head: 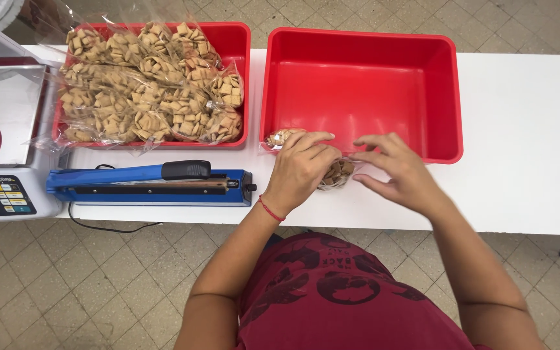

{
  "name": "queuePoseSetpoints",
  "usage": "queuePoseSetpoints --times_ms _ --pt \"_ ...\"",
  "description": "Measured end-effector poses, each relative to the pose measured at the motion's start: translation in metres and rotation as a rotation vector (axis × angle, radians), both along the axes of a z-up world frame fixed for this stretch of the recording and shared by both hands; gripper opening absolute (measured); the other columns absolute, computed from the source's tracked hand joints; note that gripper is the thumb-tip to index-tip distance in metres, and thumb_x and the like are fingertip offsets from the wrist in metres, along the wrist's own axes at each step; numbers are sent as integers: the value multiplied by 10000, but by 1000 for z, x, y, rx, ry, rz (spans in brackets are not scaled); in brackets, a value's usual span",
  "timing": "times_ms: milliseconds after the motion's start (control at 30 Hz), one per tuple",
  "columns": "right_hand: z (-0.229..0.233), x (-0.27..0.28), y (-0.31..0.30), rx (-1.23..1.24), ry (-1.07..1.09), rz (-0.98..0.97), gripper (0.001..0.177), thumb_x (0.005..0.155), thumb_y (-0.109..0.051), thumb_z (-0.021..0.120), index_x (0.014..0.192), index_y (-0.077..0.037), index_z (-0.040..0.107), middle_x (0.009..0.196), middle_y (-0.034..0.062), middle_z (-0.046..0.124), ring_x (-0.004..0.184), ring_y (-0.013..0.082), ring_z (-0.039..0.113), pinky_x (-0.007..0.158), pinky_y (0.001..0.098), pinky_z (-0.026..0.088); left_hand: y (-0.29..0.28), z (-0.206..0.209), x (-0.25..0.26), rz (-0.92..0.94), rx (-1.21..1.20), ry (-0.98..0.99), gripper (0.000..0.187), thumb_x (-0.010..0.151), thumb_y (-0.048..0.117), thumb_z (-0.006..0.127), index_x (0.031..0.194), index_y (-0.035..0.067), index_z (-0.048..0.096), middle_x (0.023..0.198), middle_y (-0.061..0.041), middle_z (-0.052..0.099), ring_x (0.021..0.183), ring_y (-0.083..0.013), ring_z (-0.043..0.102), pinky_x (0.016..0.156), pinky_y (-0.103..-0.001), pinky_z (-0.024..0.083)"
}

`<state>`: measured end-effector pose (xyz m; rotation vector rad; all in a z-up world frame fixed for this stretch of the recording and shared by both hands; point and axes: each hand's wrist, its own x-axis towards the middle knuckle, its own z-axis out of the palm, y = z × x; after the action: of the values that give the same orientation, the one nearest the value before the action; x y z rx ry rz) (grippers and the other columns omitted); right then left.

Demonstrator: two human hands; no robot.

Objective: The person retrieves small white labels from a drawer, walks to a counter, and places them on clear plastic bags filled with snacks. They then use a blue handheld heat sealer to seal the bags and place them into a red tray.

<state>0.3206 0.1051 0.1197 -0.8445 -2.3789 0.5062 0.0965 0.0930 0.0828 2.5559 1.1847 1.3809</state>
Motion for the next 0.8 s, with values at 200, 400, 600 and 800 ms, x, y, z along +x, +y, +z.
queuePoseSetpoints --times_ms 200,400,600,800 --pt "-35 -11 -3 167 36 -84 249 820 -102 756 1066 -101 714 1101 73 658 920 262 624 775 390 530 -3 6 -3 -23 -14 36 21 919 132 652 928 118 641 835 -24 678 1060 -184 641 934 -366 463" --pt "-44 -12 2 233 42 -96 129 856 -61 722 974 -113 735 906 29 680 790 230 620 701 358 523 -2 -6 -7 -88 -146 42 100 899 97 666 997 101 648 882 -78 706 947 -258 691 830 -394 530" --pt "-29 -14 4 173 96 -12 101 860 7 695 937 -51 725 845 88 660 748 288 615 659 385 524 4 -7 -12 -144 -158 59 99 877 72 681 973 84 661 889 -87 706 968 -273 680 830 -399 535" --pt "-26 -11 0 139 103 1 108 873 3 680 967 -35 718 828 95 661 736 288 617 655 386 531 3 -5 -11 -158 -137 97 118 899 24 632 1000 85 641 856 -90 681 903 -277 676 779 -379 551"
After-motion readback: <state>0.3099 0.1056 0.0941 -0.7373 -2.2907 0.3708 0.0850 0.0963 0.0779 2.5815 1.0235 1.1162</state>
